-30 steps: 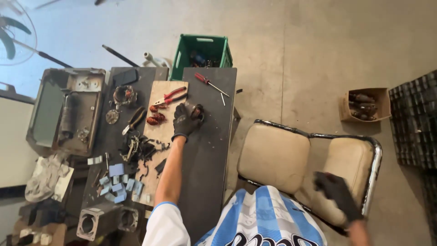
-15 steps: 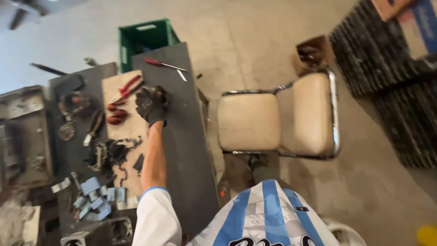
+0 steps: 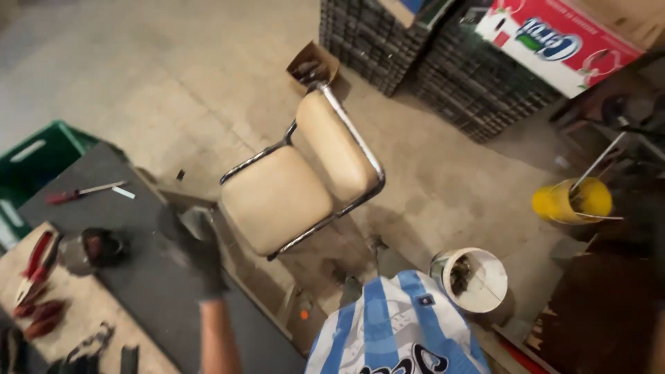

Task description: Unwinding copper wire from an electric motor stator at a repair bench

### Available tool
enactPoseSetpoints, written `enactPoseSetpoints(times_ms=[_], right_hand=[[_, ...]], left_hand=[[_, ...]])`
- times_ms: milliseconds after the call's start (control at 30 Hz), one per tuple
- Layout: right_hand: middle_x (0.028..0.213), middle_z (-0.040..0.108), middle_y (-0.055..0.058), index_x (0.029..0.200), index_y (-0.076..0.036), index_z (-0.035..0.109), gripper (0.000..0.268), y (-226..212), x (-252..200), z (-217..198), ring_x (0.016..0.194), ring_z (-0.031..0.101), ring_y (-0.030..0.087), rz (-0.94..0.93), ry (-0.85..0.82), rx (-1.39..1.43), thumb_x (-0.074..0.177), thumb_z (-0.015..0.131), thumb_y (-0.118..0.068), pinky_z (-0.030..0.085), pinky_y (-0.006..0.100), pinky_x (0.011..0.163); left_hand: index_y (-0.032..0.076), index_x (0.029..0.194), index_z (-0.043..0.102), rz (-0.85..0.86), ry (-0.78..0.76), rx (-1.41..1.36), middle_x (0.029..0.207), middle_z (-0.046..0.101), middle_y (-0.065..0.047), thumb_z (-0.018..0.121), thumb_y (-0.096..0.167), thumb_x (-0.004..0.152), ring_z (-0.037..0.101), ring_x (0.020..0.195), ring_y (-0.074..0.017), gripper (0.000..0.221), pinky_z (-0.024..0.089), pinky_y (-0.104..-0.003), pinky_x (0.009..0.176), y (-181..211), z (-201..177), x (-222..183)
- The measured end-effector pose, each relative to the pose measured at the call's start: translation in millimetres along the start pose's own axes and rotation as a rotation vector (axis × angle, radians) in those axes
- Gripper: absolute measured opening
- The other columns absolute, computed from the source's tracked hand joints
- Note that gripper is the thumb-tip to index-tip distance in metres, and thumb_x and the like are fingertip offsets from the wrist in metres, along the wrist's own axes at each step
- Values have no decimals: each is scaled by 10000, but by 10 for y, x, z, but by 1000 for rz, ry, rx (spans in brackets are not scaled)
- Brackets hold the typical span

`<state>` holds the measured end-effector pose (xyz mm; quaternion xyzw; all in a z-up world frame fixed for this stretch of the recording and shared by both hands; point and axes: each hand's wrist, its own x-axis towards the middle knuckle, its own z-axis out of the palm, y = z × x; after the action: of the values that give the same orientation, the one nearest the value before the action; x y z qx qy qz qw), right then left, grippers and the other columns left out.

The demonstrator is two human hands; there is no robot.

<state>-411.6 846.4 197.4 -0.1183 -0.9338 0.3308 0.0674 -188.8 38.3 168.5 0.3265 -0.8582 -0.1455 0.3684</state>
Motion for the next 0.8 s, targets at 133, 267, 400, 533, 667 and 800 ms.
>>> enactPoseSetpoints(times_ms=[133, 267, 400, 533, 667, 800], right_hand=[[732, 370, -13, 1143, -84, 709, 585, -1562, -768, 304, 631, 362, 105, -201, -511, 115, 640, 446, 60, 228, 229, 550], [582, 511, 32, 894, -57, 774, 326, -2386, -1045, 909, 564, 468, 106, -29, -472, 340, 1048, 582, -271, 356, 242, 545], [561, 493, 55, 698, -14, 685, 284, -3128, -1085, 1059, 543, 459, 143, -37, -707, 447, 949, 576, -90, 384, 287, 554], [656, 599, 23, 853, -43, 732, 66, -2587, -528, 1540, 615, 507, 108, -51, -845, 442, 894, 684, -61, 386, 274, 514], [583, 561, 61, 628, -25, 599, 267, -2721, 223, 1538, 572, 502, 149, -324, -1061, 514, 891, 641, -16, 404, 304, 562], [511, 447, 150, 527, 11, 418, 333, -3118, 665, 1273, 493, 448, 229, -611, -1248, 586, 840, 498, 89, 332, 338, 540]], left_hand=[[67, 1456, 467, -56, -283, -633, 1417, 596, -130, 651, 115, 1012, 588, 1321, -275, 483, 443, -411, 1117, 1717, -380, -571], [143, 1299, 563, -58, -878, -542, 872, 580, -49, 645, 472, 969, 523, 689, -184, 474, 470, -356, 662, 2525, -151, -1120], [-32, 1432, 416, 405, -711, -901, 1402, 496, -276, 653, 265, 1004, 504, 1287, -431, 572, 442, -519, 1093, 3205, -10, -966], [-6, 1418, 462, 253, -689, -769, 1381, 550, -226, 603, 336, 1025, 528, 1288, -387, 540, 417, -474, 1102, 3133, 352, -1179], [-2, 1372, 526, -2, -532, -591, 1334, 597, -195, 606, 317, 1017, 559, 1262, -364, 485, 428, -467, 1084, 3004, 768, -1241], [38, 1318, 577, -250, -135, -395, 1226, 652, -174, 633, 227, 1006, 647, 1054, -330, 369, 507, -432, 950, 2908, 1414, -1600]])
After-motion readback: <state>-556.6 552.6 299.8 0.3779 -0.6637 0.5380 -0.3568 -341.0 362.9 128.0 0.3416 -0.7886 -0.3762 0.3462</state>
